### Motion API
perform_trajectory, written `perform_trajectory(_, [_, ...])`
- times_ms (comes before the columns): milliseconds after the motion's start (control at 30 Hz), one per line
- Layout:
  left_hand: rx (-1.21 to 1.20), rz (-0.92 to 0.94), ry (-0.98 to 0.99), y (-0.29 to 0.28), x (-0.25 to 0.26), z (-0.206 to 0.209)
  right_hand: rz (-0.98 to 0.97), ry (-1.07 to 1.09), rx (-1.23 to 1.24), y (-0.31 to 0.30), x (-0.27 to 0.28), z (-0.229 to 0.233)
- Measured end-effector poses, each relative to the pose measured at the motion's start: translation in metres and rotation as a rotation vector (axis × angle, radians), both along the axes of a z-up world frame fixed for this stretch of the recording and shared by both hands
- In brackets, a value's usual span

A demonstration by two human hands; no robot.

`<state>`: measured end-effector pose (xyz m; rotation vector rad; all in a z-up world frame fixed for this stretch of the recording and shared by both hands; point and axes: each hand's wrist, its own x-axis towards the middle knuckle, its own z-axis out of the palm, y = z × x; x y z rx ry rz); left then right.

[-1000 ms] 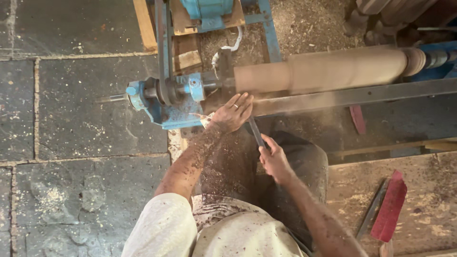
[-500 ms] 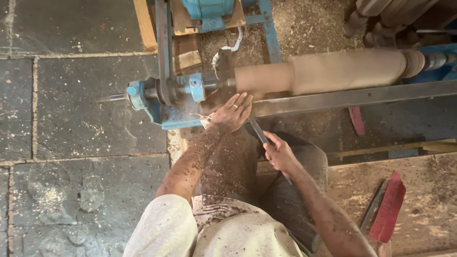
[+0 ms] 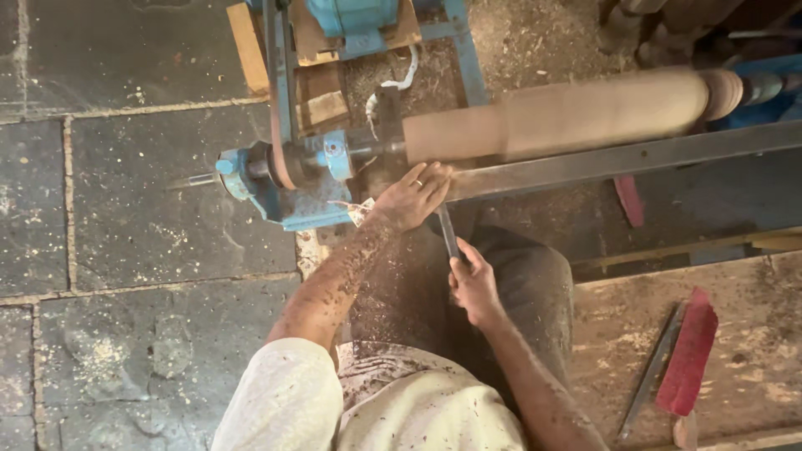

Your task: The person uses a chisel to shape a cylindrical piece of wood mounted on a lathe. They carve decorative grooves and contours into the spinning wood, creating a turned wooden object.

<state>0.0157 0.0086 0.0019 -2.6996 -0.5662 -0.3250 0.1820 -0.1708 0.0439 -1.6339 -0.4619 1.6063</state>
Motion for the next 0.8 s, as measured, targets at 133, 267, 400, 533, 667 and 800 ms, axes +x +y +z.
perform_trajectory(133, [-0.001, -0.021, -0.001, 0.002, -0.002, -0.003, -0.035, 0.007, 0.050, -0.008, -0.016, -0.009])
perform_trajectory(267, [-0.020, -0.020, -0.041, -0.001, 0.002, 0.002, -0.139, -0.014, 0.013, -0.011, -0.039, -0.021])
perform_trajectory(400, [-0.083, -0.022, -0.022, 0.000, 0.000, 0.008, -0.210, 0.043, 0.105, -0.010, -0.052, -0.034])
perform_trajectory(533, [-0.131, -0.014, -0.016, 0.005, 0.013, 0.007, -0.222, 0.024, 0.101, -0.007, -0.052, -0.028])
perform_trajectory(667, [-0.044, -0.020, 0.095, 0.005, 0.013, 0.001, -0.113, -0.046, 0.036, -0.007, -0.037, -0.010])
perform_trajectory(800, [-0.009, -0.026, 0.098, 0.003, 0.007, 0.002, 0.000, -0.021, -0.009, -0.004, -0.007, 0.000])
